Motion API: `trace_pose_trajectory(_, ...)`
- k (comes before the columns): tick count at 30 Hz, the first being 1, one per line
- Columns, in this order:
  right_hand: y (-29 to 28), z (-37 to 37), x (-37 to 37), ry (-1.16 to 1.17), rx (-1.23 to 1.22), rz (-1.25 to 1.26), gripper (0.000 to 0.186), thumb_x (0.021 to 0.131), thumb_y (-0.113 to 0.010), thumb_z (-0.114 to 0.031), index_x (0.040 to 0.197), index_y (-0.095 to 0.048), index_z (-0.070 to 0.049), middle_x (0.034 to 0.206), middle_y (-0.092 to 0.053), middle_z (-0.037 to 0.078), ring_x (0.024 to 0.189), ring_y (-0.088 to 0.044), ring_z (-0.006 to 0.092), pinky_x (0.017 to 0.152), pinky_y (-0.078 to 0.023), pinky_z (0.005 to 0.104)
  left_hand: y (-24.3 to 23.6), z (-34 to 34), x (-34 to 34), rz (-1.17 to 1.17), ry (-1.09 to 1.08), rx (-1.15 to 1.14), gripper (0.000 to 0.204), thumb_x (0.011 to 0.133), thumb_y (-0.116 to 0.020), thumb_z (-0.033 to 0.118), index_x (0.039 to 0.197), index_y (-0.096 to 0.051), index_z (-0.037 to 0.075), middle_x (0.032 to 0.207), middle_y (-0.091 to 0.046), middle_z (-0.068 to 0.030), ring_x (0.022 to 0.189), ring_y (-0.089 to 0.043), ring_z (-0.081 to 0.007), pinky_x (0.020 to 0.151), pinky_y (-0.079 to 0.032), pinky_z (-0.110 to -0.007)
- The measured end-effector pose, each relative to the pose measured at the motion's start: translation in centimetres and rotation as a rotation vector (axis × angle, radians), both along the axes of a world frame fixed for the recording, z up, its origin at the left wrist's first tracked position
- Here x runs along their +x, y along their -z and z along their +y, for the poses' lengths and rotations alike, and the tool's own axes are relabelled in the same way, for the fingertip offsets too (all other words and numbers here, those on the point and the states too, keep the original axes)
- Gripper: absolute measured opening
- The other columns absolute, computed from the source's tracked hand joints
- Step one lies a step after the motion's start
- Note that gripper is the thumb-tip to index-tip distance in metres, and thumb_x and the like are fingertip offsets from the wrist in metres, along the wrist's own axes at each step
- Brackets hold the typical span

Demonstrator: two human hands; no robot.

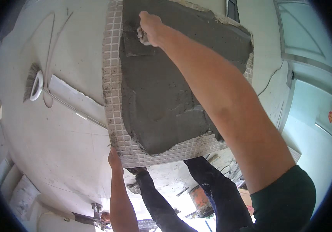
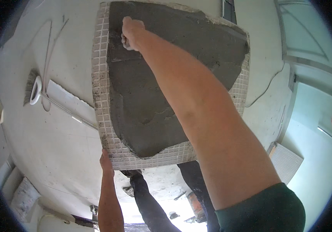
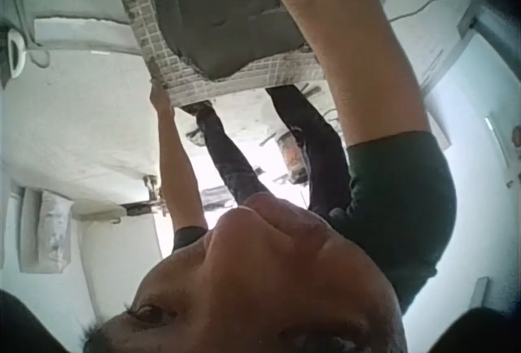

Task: Spreading mortar onto the back of a large floor tile using a trowel.

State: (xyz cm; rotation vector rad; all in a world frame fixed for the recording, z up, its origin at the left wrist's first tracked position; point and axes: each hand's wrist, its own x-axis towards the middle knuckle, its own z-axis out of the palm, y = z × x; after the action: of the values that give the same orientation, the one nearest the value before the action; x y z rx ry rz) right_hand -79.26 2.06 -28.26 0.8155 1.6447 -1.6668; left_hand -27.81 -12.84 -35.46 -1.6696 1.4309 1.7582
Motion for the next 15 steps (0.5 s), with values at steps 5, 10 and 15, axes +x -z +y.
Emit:
trace_pose_trajectory(5,-0.5,0.8,0.8,-0.480,0.188,0.011,0.034,0.096,-0.049,-0.040,0.078,-0.045,-0.011,0.065,-0.044,0.002,0.053,-0.042,0.0150,0.048,-0.036,0.0322,0.2,-0.8,0.7,-0.061,0.150,-0.083,0.058,0.104,-0.044,0.046,0.122,-0.062,-0.006,0.111,-0.066,-0.0127,0.101,-0.058,-0.0198,0.091,-0.045,-0.036)
trace_pose_trajectory(10,-1.4,5.3,6.7,-0.968,0.303,-0.074,0.036,0.098,-0.046,-0.042,0.079,-0.047,-0.011,0.061,-0.045,0.003,0.050,-0.041,0.0144,0.045,-0.036,0.0363,0.1,-1.6,0.7,-0.070,0.192,-0.022,0.063,0.100,-0.051,0.052,0.122,-0.062,-0.006,0.111,-0.065,-0.0117,0.101,-0.058,-0.0199,0.090,-0.046,-0.037)
trace_pose_trajectory(15,-1.8,8.5,18.6,-1.237,0.194,-0.037,0.041,0.099,-0.042,-0.039,0.076,-0.052,-0.006,0.058,-0.048,0.006,0.048,-0.049,0.0168,0.044,-0.040,0.0420,0.2,-1.8,-0.1,-0.110,0.075,0.068,0.066,0.096,-0.059,0.052,0.122,-0.062,-0.009,0.112,-0.065,-0.0112,0.101,-0.057,-0.0178,0.090,-0.046,-0.035)
